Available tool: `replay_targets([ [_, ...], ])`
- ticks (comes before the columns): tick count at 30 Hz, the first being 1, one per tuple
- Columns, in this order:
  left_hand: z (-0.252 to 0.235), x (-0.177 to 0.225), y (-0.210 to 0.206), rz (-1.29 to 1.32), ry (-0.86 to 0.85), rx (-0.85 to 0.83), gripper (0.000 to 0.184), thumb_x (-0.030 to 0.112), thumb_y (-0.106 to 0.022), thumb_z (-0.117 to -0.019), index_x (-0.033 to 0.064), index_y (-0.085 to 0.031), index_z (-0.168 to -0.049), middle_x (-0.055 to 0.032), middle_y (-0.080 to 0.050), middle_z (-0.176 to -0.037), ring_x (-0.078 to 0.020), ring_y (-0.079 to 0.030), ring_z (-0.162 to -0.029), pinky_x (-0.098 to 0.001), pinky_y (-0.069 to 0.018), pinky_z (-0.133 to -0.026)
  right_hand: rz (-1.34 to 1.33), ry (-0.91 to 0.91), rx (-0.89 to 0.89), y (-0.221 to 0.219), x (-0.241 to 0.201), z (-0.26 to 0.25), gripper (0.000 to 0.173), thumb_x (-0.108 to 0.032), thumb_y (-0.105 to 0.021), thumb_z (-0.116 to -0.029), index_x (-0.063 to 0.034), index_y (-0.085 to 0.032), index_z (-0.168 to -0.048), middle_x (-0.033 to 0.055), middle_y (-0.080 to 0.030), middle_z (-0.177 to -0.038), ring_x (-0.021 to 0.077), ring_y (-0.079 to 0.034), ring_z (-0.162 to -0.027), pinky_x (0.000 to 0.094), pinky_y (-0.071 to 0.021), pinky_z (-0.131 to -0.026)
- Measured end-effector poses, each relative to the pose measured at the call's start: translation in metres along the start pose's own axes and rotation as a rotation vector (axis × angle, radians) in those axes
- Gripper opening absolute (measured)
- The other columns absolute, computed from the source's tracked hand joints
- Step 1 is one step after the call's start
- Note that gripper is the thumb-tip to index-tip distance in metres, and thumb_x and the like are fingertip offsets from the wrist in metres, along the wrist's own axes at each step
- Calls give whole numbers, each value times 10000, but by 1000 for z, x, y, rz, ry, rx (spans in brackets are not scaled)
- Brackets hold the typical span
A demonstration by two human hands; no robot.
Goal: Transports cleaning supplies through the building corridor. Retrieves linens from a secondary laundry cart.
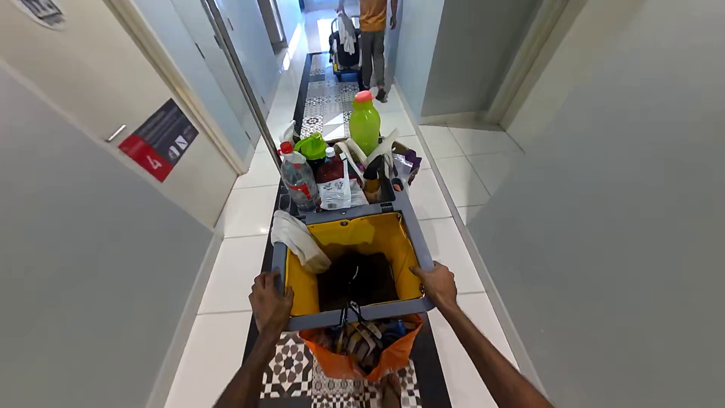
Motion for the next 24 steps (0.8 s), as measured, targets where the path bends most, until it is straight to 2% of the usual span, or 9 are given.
replay_targets([
  [5, -187, 27, -66, -19, -31, 38, 476, 251, -751, -784, 70, -671, -1217, -183, -612, -1332, -405, -590, -1195, -601, -467, -953, 68, -14, -2, -18, -134, -144, 526, -556, -761, -833, -122, -724, -1127, 143, -725, -988, 334, -701, -939, 583, -547, -773],
  [8, -298, 38, -108, -18, -27, 31, 483, 269, -736, -794, 69, -667, -1228, -178, -611, -1349, -397, -591, -1201, -589, -465, -951, 43, 14, 1, -35, -211, -232, 508, -543, -761, -845, -103, -718, -1094, 133, -717, -914, 311, -701, -844, 560, -555, -734],
  [13, -486, 59, -177, 42, -58, 101, 441, 256, -713, -791, 47, -687, -1179, -183, -636, -1323, -395, -620, -1166, -588, -481, -922, -56, 43, 24, -64, -334, -379, 482, -508, -798, -826, -88, -722, -1049, 124, -703, -841, 292, -689, -756, 542, -558, -691],
  [19, -702, 104, -257, 58, -56, 67, 391, 207, -713, -804, 44, -693, -1159, -185, -626, -1333, -384, -630, -1136, -573, -486, -928, 78, -7, 36, -78, -488, -554, 533, -567, -759, -836, -106, -730, -1101, 163, -724, -987, 360, -696, -954, 612, -542, -787],
  [24, -885, 134, -324, 71, -63, 33, 402, 238, -682, -824, 52, -679, -1181, -154, -621, -1345, -346, -622, -1155, -559, -474, -932, 64, -24, 41, -96, -616, -700, 514, -546, -765, -832, -109, -730, -1100, 164, -723, -1009, 362, -693, -973, 612, -537, -798],
])
Point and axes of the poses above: each hand's wrist, its own z-axis away from the middle knuckle, its own y-axis out of the back of the hand, x = y × z, the point moved 3 cm from there along -z, towards the middle knuckle
